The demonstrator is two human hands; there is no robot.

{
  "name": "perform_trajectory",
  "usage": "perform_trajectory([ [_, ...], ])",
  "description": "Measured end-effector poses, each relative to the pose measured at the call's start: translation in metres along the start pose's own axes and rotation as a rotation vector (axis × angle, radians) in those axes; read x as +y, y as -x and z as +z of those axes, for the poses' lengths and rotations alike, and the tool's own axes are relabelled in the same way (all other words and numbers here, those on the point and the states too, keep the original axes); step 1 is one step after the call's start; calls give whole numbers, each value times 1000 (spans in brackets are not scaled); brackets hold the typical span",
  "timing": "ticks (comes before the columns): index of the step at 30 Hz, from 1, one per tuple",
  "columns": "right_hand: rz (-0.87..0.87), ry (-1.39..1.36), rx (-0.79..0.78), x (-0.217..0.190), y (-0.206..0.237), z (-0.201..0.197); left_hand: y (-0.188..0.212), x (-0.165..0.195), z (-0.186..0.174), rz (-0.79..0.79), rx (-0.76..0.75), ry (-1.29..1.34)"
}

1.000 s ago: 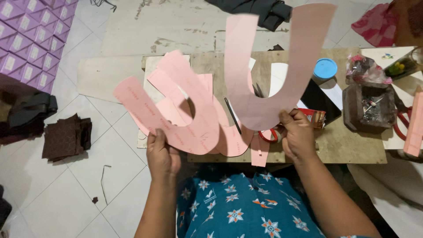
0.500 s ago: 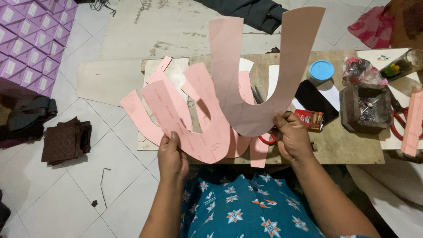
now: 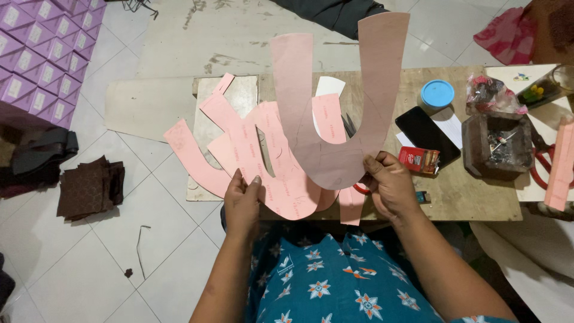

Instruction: The person holds pink U-shaped foam pieces and uses red-handled scissors to trim the edges. They repeatedly inspect the pieces and make small cuts to refine the shape.

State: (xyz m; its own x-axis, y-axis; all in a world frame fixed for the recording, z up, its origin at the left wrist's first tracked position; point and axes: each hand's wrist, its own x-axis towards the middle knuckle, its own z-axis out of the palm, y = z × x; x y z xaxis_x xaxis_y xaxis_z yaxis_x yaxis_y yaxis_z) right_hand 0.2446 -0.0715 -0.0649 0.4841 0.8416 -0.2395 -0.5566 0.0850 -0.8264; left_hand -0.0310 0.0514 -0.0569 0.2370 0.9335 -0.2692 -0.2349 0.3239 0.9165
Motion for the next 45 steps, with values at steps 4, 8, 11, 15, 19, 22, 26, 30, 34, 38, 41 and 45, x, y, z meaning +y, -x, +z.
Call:
perform_trajectory([
  [4, 16, -11, 2, 1, 1, 2, -2, -4, -2, -96, 159, -146],
  [8, 42, -46, -2, 7, 5, 0, 3, -5, -1, 113, 218, -424],
  [11, 49, -48, -42, 15, 5, 0, 6, 4, 4, 228, 158, -482],
  [15, 67, -6, -121, 27, 5, 3, -1, 20, 18, -49, -114, -6],
  [19, 158, 124, -75, 25, -2, 8, -9, 26, 31, 92, -172, -49],
  [22, 109, 135, -14, 10, -14, 11, -15, 27, 32, 127, -198, -48],
  [26, 55, 114, 6, -12, -27, 9, -17, 26, 32, 114, -200, -90],
  [30, 59, 135, 29, -16, -29, 8, -16, 24, 33, 120, -211, -64],
  [34, 49, 129, 36, -11, -29, 7, -15, 23, 31, 100, -180, -58],
  [38, 66, 104, 49, -7, -27, 7, -16, 23, 29, 84, -155, -78],
  [41, 55, 105, 43, -6, -27, 7, -15, 22, 29, 68, -147, -69],
  [45, 66, 115, 57, -7, -27, 7, -14, 21, 30, 50, -136, -74],
])
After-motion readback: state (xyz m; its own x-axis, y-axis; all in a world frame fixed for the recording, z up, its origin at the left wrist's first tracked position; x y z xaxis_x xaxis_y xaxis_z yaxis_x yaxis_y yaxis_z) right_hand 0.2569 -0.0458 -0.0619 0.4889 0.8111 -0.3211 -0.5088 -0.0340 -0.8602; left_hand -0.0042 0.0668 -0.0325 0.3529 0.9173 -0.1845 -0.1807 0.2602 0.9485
